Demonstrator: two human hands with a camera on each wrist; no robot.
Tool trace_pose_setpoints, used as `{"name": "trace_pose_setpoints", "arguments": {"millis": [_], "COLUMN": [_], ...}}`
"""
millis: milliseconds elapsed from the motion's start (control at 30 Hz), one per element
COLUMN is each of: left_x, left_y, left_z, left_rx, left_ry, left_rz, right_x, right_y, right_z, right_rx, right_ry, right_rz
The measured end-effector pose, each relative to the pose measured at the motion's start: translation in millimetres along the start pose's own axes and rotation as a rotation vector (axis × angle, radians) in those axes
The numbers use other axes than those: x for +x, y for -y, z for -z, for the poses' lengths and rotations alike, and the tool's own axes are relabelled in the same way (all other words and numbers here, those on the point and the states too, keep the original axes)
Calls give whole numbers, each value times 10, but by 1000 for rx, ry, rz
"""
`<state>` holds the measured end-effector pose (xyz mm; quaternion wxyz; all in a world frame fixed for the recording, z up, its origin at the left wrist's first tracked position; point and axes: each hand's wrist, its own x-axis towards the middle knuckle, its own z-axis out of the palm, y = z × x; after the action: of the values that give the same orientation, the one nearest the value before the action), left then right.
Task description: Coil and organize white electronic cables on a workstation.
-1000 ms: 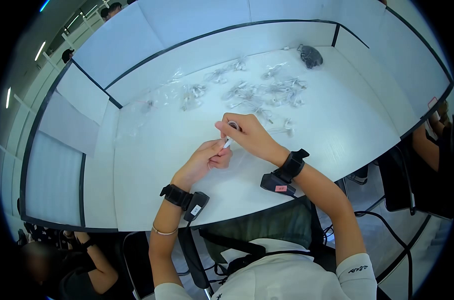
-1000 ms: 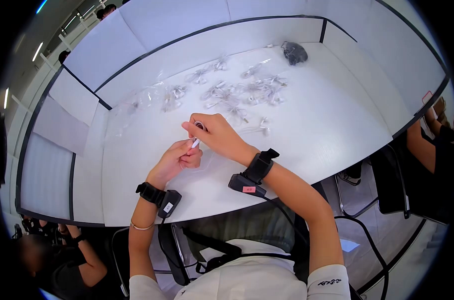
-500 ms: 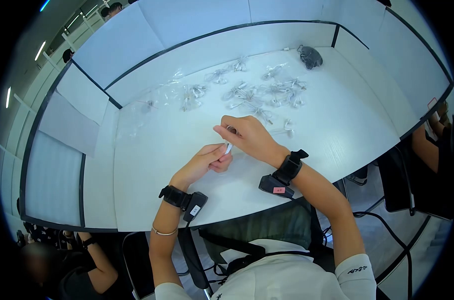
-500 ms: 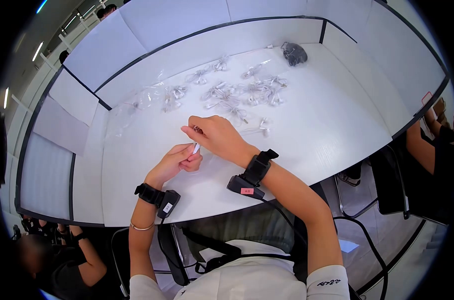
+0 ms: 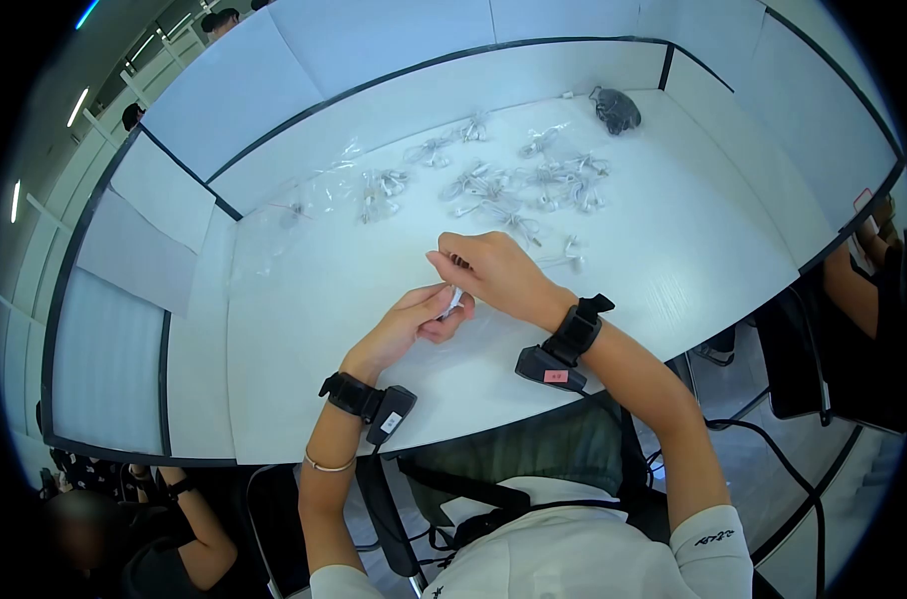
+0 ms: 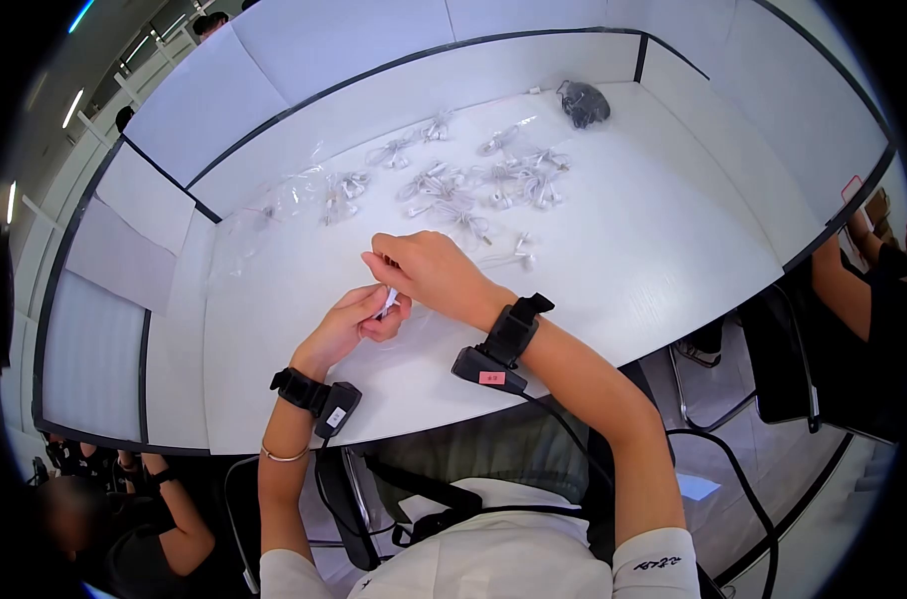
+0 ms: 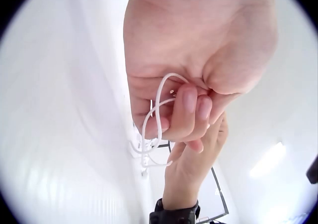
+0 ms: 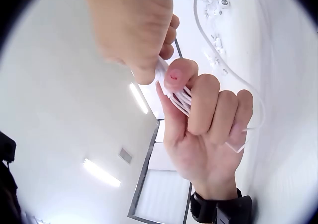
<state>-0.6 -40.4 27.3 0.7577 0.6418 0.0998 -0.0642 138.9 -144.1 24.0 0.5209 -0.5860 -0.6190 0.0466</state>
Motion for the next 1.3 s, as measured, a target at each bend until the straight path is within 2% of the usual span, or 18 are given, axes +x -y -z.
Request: {"name": "trace_pose_setpoints", "arguments": {"millis": [67,167,300,367,467,533,567,633,700,767,867,967,1067,1167,1300], "left_x": [-5,-1,14,32,48,72,84,103,55,44,110,113,105,114,116], "left_y": [7,22,52,62,82,123,119,80,9,-58,55,79,73,114,105], "left_z": [14,38,67,18,27,105,112,101,73,-10,75,81,39,63,48], "left_rx": [12,44,6,-4,-52,-102,-61,24,39,-4,13,-79,-63,-106,-71], "left_ry": [29,54,70,-12,-159,-222,-315,-495,-568,-664,-602,-519,-580,-474,-468], "left_rz": [-5,-34,-71,-114,-224,-353,-405,-508,-467,-431,-486,-454,-409,-435,-399], "right_x": [-2,-8,1,6,10,5,0,-15,-22,-39,-63,-72,-61,-79,-85], "right_y": [47,34,8,-3,86,41,16,-21,-16,-97,-103,-45,-57,-71,-48], "right_z": [12,8,-2,5,4,-48,-79,-121,-153,-223,-326,-319,-290,-325,-360], "right_rx": [73,-58,-33,51,254,289,309,364,382,392,469,574,679,760,862], "right_ry": [31,-13,-24,18,-58,-96,-114,-32,46,85,106,166,211,214,206], "right_rz": [-43,61,-20,-135,-220,-248,-261,-251,-291,-220,-153,-232,-304,-341,-357]}}
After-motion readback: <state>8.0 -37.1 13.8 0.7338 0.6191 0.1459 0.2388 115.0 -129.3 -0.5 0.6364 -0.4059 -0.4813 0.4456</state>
